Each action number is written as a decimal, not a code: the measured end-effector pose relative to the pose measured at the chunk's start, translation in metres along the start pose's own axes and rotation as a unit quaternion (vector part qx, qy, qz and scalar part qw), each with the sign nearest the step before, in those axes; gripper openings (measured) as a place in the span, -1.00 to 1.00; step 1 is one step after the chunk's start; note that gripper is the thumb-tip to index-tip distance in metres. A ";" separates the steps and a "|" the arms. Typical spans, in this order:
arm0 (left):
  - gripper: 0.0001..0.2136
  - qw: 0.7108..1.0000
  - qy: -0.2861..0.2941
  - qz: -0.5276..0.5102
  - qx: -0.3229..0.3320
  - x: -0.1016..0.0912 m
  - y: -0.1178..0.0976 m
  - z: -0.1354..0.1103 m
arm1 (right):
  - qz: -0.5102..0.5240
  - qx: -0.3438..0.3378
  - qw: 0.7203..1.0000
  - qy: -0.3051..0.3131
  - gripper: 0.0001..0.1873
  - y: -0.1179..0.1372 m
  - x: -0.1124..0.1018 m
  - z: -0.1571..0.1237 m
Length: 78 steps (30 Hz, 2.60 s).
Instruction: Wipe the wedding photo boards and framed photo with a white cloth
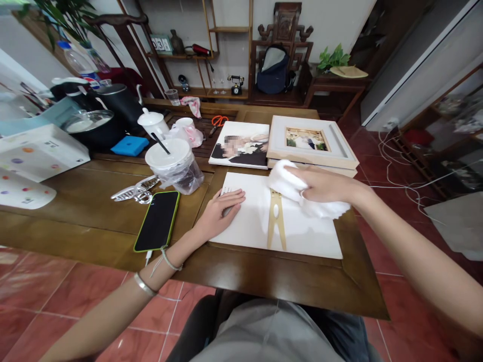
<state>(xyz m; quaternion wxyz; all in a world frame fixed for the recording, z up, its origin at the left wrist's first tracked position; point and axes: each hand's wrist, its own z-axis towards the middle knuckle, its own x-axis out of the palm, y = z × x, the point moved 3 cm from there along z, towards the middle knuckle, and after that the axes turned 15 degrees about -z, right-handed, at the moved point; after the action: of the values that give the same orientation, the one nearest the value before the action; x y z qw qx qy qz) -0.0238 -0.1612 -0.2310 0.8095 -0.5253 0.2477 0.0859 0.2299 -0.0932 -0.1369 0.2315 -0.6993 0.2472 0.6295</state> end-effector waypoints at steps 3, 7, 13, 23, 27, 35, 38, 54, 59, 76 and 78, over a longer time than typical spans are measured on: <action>-0.74 1.000 0.000 0.000 -0.001 0.000 0.000 0.000 | 0.020 0.045 0.999 -0.001 -0.25 -0.021 0.011 -0.028; -0.74 1.000 0.002 0.000 -0.004 0.000 0.000 0.000 | 0.020 0.087 0.996 0.012 -0.29 -0.037 0.011 -0.066; -0.66 1.000 -0.001 -0.008 -0.015 -0.001 -0.001 0.000 | -0.192 0.221 0.952 -0.087 -0.60 -0.020 -0.017 -0.109; -0.63 1.000 0.008 0.011 -0.015 -0.001 0.004 0.001 | -0.190 0.068 0.963 -0.177 -0.61 0.038 0.041 -0.084; -0.64 1.000 0.012 0.016 -0.017 -0.001 0.005 0.001 | -0.186 0.072 0.972 -0.128 -0.51 0.031 0.060 -0.067; -0.64 1.000 0.007 0.010 -0.022 -0.001 0.006 0.000 | -0.130 0.043 0.988 -0.071 -0.36 0.061 0.051 -0.086; -0.64 1.000 0.009 0.008 -0.022 -0.001 0.006 0.000 | -0.091 0.030 0.994 -0.043 -0.29 0.083 0.042 -0.106; -0.64 1.000 0.006 0.008 -0.025 -0.001 0.005 0.000 | -0.104 0.108 0.976 -0.157 -0.47 0.029 -0.018 -0.142; -0.64 1.000 0.008 0.012 -0.025 -0.001 0.004 0.001 | -0.214 0.102 0.954 -0.184 -0.57 0.044 0.002 -0.078; -0.64 0.999 0.010 0.014 -0.029 0.000 0.004 0.000 | -0.095 0.042 0.993 -0.062 -0.47 0.083 0.047 -0.060; -0.64 0.999 0.007 0.014 -0.028 0.000 0.003 0.000 | -0.070 0.033 0.995 -0.059 -0.44 0.100 0.045 -0.076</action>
<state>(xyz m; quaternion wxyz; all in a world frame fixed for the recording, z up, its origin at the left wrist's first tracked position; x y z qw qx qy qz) -0.0247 -0.1595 -0.2336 0.7917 -0.5447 0.2578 0.1003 0.2278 -0.2213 -0.1757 0.3121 -0.6688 0.2039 0.6432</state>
